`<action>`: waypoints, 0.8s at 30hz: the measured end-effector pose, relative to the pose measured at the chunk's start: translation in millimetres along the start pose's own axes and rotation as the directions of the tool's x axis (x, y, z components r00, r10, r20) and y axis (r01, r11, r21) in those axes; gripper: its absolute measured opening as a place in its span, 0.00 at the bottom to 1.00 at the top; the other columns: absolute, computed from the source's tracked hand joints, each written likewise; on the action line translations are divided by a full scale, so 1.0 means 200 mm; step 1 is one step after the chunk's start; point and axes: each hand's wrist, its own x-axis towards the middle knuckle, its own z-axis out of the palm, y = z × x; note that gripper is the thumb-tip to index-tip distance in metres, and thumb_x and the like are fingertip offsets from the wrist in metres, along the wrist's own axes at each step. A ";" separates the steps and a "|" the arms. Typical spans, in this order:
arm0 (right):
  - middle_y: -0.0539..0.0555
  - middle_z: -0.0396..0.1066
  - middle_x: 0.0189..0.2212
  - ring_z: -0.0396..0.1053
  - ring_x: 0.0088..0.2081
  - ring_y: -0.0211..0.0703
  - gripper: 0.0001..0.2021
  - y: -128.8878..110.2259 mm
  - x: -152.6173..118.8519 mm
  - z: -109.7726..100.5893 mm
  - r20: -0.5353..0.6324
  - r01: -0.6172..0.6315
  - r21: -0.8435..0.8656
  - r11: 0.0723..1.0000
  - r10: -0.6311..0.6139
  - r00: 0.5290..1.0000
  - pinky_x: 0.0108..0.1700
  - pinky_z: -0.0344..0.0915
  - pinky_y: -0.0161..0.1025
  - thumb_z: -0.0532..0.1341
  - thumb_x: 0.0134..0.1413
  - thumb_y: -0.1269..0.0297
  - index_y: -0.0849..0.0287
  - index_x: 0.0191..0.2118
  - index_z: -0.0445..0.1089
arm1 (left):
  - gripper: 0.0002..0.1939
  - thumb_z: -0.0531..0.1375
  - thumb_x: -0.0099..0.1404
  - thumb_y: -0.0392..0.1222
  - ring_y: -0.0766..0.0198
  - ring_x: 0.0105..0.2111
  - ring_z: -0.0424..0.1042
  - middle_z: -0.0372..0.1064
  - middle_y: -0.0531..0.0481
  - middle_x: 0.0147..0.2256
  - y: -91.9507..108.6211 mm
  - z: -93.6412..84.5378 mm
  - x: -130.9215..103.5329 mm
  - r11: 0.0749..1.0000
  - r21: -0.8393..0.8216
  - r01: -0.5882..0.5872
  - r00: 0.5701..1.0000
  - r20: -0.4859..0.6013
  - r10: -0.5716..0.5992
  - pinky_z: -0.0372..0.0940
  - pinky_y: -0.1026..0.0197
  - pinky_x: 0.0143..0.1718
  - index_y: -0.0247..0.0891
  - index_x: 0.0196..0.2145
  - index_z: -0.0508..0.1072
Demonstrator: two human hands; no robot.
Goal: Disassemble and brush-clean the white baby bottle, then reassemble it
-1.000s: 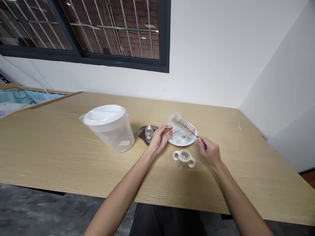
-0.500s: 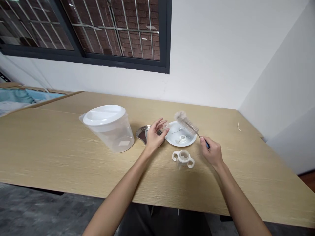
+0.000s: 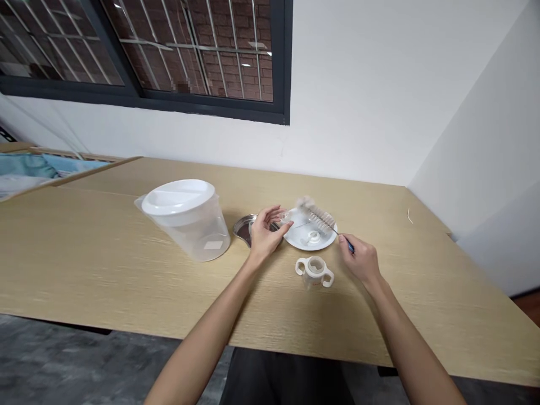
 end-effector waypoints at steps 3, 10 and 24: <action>0.54 0.78 0.31 0.73 0.29 0.39 0.17 0.02 0.01 -0.01 -0.059 -0.043 0.009 0.999 0.043 0.997 0.33 0.62 0.34 0.53 0.68 0.58 0.61 0.39 0.77 | 0.23 0.73 0.50 0.47 0.58 0.45 0.75 0.76 0.44 0.44 -0.02 -0.01 0.00 0.997 0.071 0.018 1.000 0.021 -0.019 0.70 0.53 0.52 0.38 0.44 0.77; 0.55 0.78 0.31 0.71 0.27 0.36 0.16 -0.02 -0.01 -0.01 0.044 0.089 0.069 0.994 -0.092 0.995 0.31 0.60 0.33 0.53 0.68 0.59 0.61 0.41 0.77 | 0.20 0.72 0.52 0.47 0.58 0.45 0.74 0.75 0.45 0.43 -0.03 -0.02 0.01 0.997 0.075 -0.015 0.995 0.102 0.008 0.68 0.54 0.54 0.40 0.42 0.80; 0.54 0.77 0.29 0.70 0.26 0.38 0.17 0.02 0.00 -0.01 -0.031 -0.029 -0.009 1.000 0.029 0.999 0.31 0.59 0.34 0.53 0.68 0.57 0.60 0.39 0.77 | 0.23 0.71 0.55 0.44 0.64 0.34 0.69 0.74 0.48 0.41 -0.03 -0.03 0.01 0.986 0.164 -0.011 0.994 0.109 -0.007 0.66 0.59 0.46 0.44 0.49 0.79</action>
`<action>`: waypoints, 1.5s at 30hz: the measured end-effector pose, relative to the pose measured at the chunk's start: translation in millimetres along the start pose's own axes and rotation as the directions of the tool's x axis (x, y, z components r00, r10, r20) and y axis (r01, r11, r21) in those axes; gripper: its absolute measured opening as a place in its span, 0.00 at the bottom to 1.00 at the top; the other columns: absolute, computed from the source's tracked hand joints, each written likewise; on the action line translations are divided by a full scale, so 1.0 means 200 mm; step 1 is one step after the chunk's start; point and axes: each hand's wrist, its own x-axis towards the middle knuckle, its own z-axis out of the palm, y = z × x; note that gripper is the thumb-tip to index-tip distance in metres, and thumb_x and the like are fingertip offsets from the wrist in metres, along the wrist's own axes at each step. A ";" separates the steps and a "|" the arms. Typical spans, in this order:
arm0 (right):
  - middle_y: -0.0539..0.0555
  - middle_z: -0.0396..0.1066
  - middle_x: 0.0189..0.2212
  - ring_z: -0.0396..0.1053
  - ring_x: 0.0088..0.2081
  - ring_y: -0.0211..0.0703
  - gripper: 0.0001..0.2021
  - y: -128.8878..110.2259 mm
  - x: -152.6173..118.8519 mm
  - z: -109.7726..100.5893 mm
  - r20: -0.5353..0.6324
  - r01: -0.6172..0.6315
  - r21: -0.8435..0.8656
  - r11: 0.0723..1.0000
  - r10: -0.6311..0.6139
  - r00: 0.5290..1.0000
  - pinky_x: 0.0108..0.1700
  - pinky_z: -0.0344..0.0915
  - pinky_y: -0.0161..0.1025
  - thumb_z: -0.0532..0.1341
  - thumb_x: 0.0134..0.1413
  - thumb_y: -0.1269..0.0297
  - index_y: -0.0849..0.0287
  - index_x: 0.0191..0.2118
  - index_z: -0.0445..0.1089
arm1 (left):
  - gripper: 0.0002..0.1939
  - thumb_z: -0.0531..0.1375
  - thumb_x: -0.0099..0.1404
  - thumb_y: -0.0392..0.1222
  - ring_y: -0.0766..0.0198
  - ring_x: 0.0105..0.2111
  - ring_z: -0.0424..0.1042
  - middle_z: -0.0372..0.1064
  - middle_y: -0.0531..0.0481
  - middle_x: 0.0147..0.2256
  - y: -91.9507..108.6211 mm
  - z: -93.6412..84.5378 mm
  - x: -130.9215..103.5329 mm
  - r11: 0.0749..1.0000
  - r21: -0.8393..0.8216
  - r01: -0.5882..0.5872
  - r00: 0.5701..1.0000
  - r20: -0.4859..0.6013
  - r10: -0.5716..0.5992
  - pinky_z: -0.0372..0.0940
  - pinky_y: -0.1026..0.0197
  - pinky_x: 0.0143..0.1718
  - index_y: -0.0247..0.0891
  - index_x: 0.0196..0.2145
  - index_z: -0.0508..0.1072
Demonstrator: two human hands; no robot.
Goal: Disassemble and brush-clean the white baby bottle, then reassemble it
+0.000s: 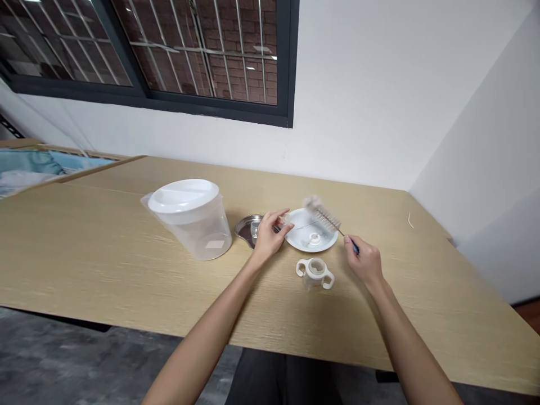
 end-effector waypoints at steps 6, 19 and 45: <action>0.53 0.76 0.27 0.68 0.25 0.37 0.17 0.01 0.00 0.00 -0.037 -0.023 0.035 0.999 0.024 0.999 0.30 0.60 0.34 0.53 0.68 0.56 0.60 0.38 0.76 | 0.21 0.68 0.59 0.46 0.59 0.45 0.74 0.74 0.43 0.50 0.00 0.01 0.00 0.986 -0.143 0.082 0.995 0.062 -0.074 0.68 0.56 0.52 0.41 0.50 0.77; 0.52 0.76 0.28 0.69 0.24 0.36 0.15 -0.03 -0.01 0.00 -0.028 0.058 0.069 0.996 -0.056 0.998 0.30 0.61 0.34 0.54 0.67 0.60 0.60 0.39 0.76 | 0.13 0.71 0.58 0.40 0.69 0.35 0.77 0.77 0.42 0.45 0.09 0.03 0.00 0.438 -0.715 0.545 0.813 0.321 -0.486 0.73 0.68 0.38 0.34 0.39 0.74; 0.55 0.79 0.31 0.71 0.25 0.36 0.14 -0.07 -0.02 0.00 0.000 0.173 0.127 0.977 -0.174 0.985 0.30 0.66 0.33 0.55 0.66 0.62 0.62 0.41 0.77 | 0.12 0.71 0.57 0.40 0.72 0.30 0.71 0.73 0.51 0.31 0.10 0.05 -0.01 0.308 -0.820 0.482 0.825 0.308 -0.473 0.70 0.69 0.38 0.35 0.34 0.73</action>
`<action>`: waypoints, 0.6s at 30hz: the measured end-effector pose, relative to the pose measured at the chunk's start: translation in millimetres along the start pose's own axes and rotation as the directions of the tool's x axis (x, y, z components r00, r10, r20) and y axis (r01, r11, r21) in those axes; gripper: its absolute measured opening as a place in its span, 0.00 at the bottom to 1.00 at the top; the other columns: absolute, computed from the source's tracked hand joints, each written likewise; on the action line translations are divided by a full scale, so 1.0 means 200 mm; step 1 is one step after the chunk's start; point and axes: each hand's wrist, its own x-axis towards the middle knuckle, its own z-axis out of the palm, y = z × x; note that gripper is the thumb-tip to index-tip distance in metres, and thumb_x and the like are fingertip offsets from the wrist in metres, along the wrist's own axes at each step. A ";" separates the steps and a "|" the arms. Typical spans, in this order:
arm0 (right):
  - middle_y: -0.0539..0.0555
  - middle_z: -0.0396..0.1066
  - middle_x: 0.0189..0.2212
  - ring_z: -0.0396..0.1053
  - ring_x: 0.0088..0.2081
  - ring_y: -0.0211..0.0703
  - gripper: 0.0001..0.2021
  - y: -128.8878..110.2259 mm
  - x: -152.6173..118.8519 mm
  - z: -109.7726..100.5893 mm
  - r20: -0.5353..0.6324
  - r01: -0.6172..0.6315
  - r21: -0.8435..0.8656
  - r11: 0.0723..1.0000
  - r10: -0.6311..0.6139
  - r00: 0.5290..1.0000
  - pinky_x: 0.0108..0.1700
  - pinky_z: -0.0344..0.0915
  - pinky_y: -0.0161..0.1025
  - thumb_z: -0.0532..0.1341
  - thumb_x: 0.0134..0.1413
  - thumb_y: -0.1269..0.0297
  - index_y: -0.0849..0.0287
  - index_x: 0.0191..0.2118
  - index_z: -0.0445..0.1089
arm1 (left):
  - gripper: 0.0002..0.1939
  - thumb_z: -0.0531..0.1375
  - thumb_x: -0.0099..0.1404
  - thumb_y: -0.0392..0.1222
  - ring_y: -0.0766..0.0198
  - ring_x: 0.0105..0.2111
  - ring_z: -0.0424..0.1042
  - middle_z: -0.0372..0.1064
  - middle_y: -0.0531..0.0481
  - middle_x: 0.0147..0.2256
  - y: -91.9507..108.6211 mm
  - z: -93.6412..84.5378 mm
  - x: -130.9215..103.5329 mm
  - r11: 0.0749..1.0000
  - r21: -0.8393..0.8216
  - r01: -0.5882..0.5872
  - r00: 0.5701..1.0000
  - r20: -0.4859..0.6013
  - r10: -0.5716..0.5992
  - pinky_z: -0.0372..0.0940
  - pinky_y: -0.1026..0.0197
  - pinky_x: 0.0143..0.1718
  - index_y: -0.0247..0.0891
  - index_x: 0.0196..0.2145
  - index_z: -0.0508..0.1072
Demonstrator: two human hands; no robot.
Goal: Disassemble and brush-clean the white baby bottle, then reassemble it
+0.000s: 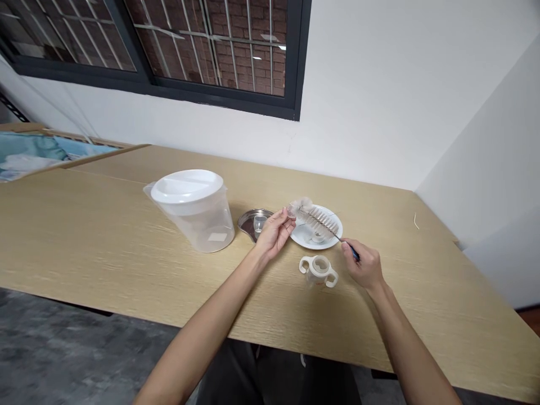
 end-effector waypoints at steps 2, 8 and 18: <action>0.55 0.79 0.32 0.73 0.27 0.37 0.14 0.01 0.00 0.00 -0.013 -0.013 -0.005 1.000 0.013 1.000 0.31 0.66 0.33 0.55 0.66 0.62 0.62 0.41 0.77 | 0.12 0.72 0.56 0.39 0.72 0.32 0.72 0.73 0.51 0.32 -0.01 -0.01 0.00 0.999 0.041 -0.009 1.000 -0.005 0.009 0.70 0.69 0.41 0.35 0.33 0.73; 0.56 0.79 0.33 0.74 0.28 0.37 0.12 0.02 0.00 0.00 -0.034 0.006 0.003 1.000 -0.006 0.999 0.32 0.67 0.33 0.56 0.66 0.64 0.62 0.41 0.77 | 0.15 0.73 0.55 0.44 0.73 0.29 0.70 0.73 0.51 0.32 -0.02 -0.02 0.00 0.992 0.124 0.004 1.000 -0.012 -0.002 0.69 0.69 0.35 0.34 0.33 0.74; 0.55 0.79 0.33 0.73 0.27 0.36 0.12 0.03 0.00 0.00 -0.040 0.068 -0.026 0.997 -0.069 0.997 0.31 0.65 0.32 0.57 0.66 0.65 0.63 0.41 0.77 | 0.21 0.77 0.45 0.43 0.73 0.29 0.69 0.69 0.53 0.27 -0.01 -0.02 0.00 0.990 0.138 -0.039 0.999 0.007 0.038 0.67 0.70 0.34 0.34 0.30 0.72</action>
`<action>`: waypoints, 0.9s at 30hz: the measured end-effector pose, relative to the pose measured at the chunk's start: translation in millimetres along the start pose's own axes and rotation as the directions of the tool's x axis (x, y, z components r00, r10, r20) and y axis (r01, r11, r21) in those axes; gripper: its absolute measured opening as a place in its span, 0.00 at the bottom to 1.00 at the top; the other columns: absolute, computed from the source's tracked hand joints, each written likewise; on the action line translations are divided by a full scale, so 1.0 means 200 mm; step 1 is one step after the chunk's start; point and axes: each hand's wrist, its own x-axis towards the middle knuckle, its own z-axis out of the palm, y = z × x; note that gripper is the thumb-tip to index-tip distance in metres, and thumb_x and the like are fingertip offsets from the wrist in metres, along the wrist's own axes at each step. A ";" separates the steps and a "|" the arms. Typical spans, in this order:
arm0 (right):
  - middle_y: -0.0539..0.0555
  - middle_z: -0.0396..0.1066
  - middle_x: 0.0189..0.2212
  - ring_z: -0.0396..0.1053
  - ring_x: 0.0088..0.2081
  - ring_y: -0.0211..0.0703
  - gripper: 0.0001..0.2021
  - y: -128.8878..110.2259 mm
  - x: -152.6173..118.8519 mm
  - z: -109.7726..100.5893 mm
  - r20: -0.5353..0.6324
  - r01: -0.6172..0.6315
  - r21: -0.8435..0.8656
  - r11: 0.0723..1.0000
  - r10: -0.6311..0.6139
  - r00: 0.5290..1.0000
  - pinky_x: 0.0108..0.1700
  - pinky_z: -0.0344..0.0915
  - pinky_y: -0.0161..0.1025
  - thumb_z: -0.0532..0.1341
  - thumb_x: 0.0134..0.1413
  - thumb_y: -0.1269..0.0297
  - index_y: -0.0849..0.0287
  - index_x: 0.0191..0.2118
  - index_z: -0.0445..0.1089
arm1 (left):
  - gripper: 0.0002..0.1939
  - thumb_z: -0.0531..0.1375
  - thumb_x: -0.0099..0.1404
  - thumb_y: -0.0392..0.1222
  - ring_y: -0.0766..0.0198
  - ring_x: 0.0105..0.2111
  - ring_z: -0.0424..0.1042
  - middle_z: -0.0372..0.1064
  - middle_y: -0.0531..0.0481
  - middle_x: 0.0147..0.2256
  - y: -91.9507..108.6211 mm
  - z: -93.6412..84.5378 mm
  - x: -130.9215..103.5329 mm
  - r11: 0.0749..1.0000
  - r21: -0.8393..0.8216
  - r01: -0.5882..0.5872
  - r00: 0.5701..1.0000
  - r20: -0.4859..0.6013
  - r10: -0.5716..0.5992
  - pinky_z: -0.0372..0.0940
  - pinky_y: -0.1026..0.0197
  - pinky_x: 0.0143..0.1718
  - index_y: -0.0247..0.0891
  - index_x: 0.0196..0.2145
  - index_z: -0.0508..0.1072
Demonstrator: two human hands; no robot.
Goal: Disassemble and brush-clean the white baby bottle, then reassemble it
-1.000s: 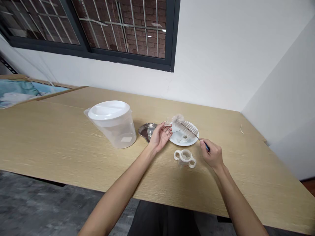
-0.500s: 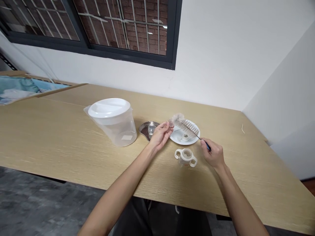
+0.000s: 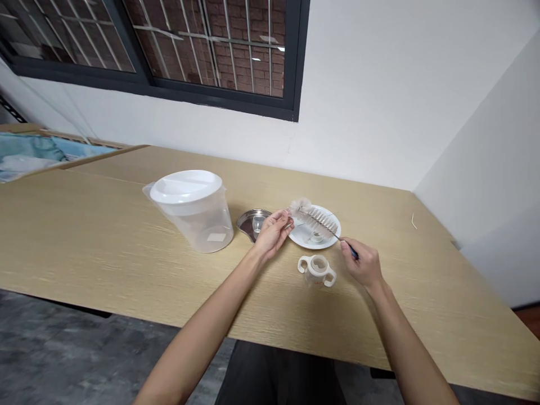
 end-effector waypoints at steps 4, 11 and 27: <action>0.53 0.77 0.29 0.70 0.24 0.34 0.11 0.03 0.00 0.00 -0.025 -0.009 -0.100 0.995 0.006 1.000 0.29 0.61 0.32 0.58 0.65 0.65 0.62 0.40 0.77 | 0.18 0.76 0.47 0.41 0.73 0.28 0.67 0.69 0.53 0.27 0.00 -0.01 0.01 1.000 -0.025 -0.011 1.000 -0.012 0.011 0.66 0.70 0.34 0.33 0.30 0.72; 0.53 0.77 0.30 0.69 0.24 0.33 0.09 0.01 0.00 -0.01 -0.070 -0.043 0.024 0.999 0.045 0.997 0.29 0.62 0.31 0.58 0.65 0.68 0.63 0.40 0.76 | 0.20 0.77 0.44 0.43 0.75 0.26 0.64 0.67 0.54 0.26 0.00 -0.02 0.02 0.999 -0.012 -0.036 0.998 -0.052 0.035 0.64 0.71 0.31 0.32 0.29 0.73; 0.54 0.78 0.29 0.70 0.25 0.34 0.10 0.03 0.00 0.00 -0.017 -0.019 -0.029 0.999 0.019 1.000 0.30 0.62 0.32 0.58 0.65 0.67 0.62 0.39 0.77 | 0.17 0.75 0.48 0.41 0.77 0.22 0.58 0.64 0.56 0.25 0.01 -0.01 0.01 0.999 -0.008 -0.041 0.999 -0.014 0.041 0.63 0.70 0.27 0.32 0.27 0.72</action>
